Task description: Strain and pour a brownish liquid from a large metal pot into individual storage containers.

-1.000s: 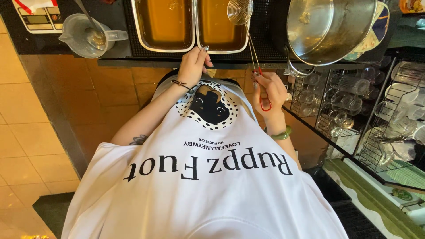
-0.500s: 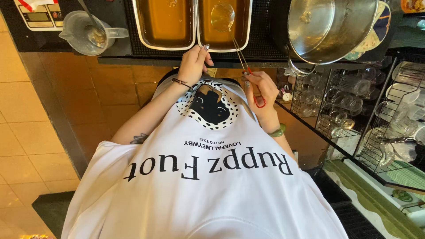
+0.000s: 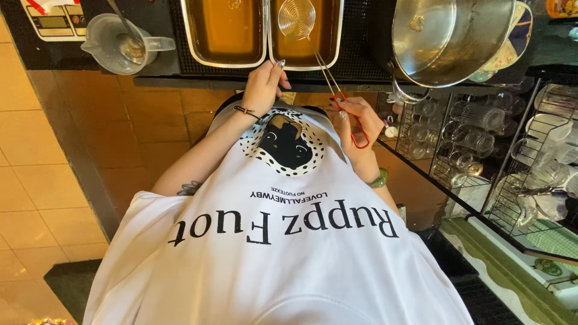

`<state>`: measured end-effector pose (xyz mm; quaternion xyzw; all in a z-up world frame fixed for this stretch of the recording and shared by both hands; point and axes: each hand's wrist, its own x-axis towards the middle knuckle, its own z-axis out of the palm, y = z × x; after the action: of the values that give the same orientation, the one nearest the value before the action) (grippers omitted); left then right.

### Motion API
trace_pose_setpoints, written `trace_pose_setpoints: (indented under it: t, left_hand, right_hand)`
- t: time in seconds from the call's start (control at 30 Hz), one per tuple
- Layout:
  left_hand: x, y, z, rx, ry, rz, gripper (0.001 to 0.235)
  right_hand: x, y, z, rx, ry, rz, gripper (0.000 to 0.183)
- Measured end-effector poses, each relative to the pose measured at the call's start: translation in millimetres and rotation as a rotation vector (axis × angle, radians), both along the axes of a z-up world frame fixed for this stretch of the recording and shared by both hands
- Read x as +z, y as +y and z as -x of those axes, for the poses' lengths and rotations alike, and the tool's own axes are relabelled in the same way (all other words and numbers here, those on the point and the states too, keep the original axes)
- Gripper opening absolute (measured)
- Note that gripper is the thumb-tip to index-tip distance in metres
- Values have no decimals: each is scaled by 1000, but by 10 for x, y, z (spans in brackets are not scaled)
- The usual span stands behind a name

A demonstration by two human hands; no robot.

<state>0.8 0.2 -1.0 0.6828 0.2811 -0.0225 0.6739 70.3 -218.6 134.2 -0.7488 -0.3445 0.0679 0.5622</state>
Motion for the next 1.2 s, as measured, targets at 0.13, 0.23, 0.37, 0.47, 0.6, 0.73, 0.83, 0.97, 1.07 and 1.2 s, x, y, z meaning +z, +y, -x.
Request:
trace_pose_setpoints:
  t: [0.13, 0.23, 0.37, 0.47, 0.6, 0.73, 0.83, 0.97, 1.07, 1.2]
  left_hand:
    - [-53, -7, 0, 11, -15, 8, 39]
    - [-45, -9, 1, 8, -7, 6, 38]
    - [-60, -20, -4, 24, -15, 39, 38]
    - [-43, -8, 1, 11, -22, 60, 38]
    - [-92, -1, -8, -5, 18, 22, 39]
    - [-168, 3, 3, -6, -6, 34, 37]
    - [-235, -14, 17, 0, -2, 59, 37]
    - [-193, 12, -11, -26, 32, 32, 38]
    - [-162, 8, -29, -37, 47, 24, 39]
    - [-205, 15, -56, -16, 32, 43, 38]
  right_hand:
    - [37, -25, -1, -48, 40, -28, 10]
    - [-11, -57, -7, -61, 46, -36, 9]
    - [24, -76, -5, -91, -13, -35, 7]
    - [-70, -176, -4, -206, 154, -144, 8]
    - [76, -478, -248, -373, 162, -410, 9]
    - [334, -806, -487, -482, -204, -80, 10]
    - [377, -923, -571, -403, -446, 444, 14]
    - [496, -869, -606, -304, -318, 625, 21]
    - [615, -790, -615, -255, -391, 606, 27]
    - [376, -910, -696, -309, -288, 563, 32]
